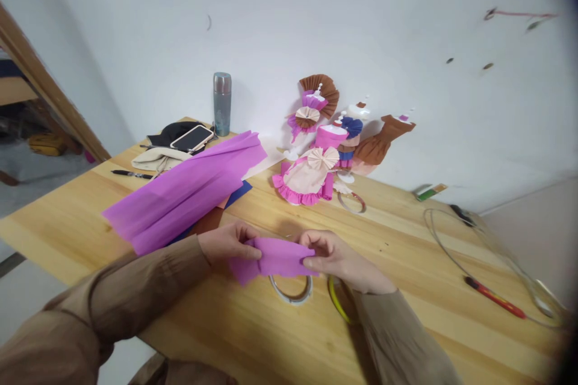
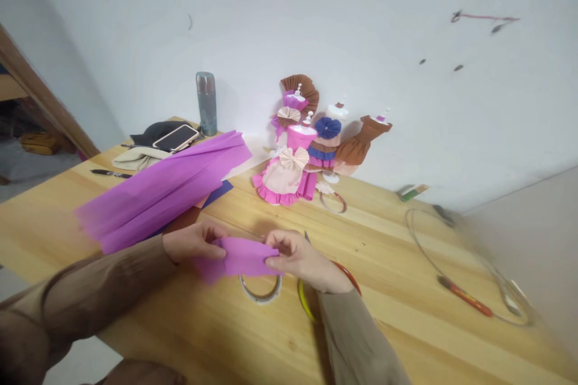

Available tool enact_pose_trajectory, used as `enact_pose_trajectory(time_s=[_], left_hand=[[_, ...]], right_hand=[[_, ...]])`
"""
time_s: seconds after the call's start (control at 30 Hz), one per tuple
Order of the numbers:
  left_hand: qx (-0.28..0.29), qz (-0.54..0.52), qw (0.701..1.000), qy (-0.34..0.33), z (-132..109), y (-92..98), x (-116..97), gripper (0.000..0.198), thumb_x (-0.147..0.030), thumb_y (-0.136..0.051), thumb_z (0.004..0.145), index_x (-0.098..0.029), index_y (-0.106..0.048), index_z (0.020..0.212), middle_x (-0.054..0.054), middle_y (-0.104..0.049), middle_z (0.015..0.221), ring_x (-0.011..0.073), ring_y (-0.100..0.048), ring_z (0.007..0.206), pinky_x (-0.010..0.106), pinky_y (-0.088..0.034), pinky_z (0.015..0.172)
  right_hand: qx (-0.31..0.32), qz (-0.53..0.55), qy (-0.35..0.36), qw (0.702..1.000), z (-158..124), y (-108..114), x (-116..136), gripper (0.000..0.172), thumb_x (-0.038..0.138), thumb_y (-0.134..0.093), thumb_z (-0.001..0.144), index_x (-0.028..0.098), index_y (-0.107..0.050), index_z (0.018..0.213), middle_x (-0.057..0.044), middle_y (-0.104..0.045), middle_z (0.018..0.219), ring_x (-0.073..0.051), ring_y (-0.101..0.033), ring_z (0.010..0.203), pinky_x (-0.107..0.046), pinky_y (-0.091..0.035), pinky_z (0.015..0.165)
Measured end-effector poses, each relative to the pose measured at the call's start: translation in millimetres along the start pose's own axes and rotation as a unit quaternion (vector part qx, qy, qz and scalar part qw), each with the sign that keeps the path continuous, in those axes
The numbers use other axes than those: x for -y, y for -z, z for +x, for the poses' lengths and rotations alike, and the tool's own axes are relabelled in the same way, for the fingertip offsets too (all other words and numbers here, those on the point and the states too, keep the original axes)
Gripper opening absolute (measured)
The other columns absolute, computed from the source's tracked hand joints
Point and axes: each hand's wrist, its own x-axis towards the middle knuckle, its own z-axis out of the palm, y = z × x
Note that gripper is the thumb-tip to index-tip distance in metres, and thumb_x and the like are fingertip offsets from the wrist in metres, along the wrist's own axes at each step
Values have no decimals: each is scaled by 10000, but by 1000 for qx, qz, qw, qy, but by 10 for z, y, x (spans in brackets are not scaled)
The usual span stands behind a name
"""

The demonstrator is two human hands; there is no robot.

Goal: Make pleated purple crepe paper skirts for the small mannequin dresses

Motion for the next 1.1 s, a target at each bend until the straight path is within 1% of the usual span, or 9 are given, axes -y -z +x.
enact_pose_trajectory(time_s=[0.07,0.17,0.23,0.33,0.5,0.6,0.77,0.93,1.1], left_hand=[[-13,19,999,-37,7,22,-11,413,-500,-862,605,-128,-747,742,20,-704,644,93,-594,564,190,-453,570],[-39,29,996,-77,15,49,-5,455,-524,-823,662,-104,-746,817,71,-737,736,142,-664,666,241,-514,685],[-65,23,994,-84,22,60,5,463,-537,-808,676,-95,-725,785,81,-726,708,138,-653,623,235,-506,634],[-105,18,991,-77,32,58,2,458,-539,-805,678,-99,-681,707,63,-689,616,109,-598,520,200,-442,515],[-187,-34,979,-70,27,23,-56,462,-508,-853,611,-109,-642,709,1,-628,547,68,-533,451,171,-383,454],[-227,-64,969,-78,23,13,-74,459,-482,-866,593,-119,-628,741,-15,-615,535,69,-532,439,168,-374,440],[-241,-60,966,-64,32,12,-70,476,-489,-868,564,-121,-616,730,-23,-599,516,66,-518,417,162,-359,407],[-262,-49,960,-85,37,10,-91,431,-460,-855,594,-124,-607,704,-62,-517,440,33,-421,350,149,-263,351],[-272,-123,947,-118,34,50,-118,473,-467,-897,530,-115,-623,690,-46,-550,475,36,-469,395,151,-358,390]], right_hand=[[-13,-22,1,1000,-23,29,43,390,441,-832,679,177,-546,699,9,-580,736,-100,-483,645,-233,-366,584],[-58,-38,0,998,-55,82,97,438,474,-835,662,185,-506,678,45,-495,635,-77,-398,563,-217,-301,518],[-95,-43,10,995,-68,111,119,444,486,-836,659,181,-513,675,56,-459,611,-67,-364,544,-210,-275,501],[-151,-14,24,988,-67,135,115,426,473,-850,644,179,-547,702,54,-467,627,-63,-384,537,-199,-285,479],[-217,52,2,975,-31,148,66,432,450,-869,629,188,-540,728,62,-500,593,-54,-419,467,-180,-304,422],[-252,71,6,965,-22,157,70,453,431,-899,577,187,-551,736,59,-527,586,-58,-445,450,-180,-328,408],[-288,90,33,953,-25,160,101,452,408,-921,528,179,-562,679,54,-523,543,-52,-428,439,-175,-330,401],[-298,71,54,950,-13,194,80,391,417,-894,580,184,-596,681,40,-544,510,-60,-425,409,-186,-295,384],[-318,66,76,943,-3,248,57,388,448,-879,606,181,-605,673,35,-546,484,-56,-416,381,-186,-276,376]])
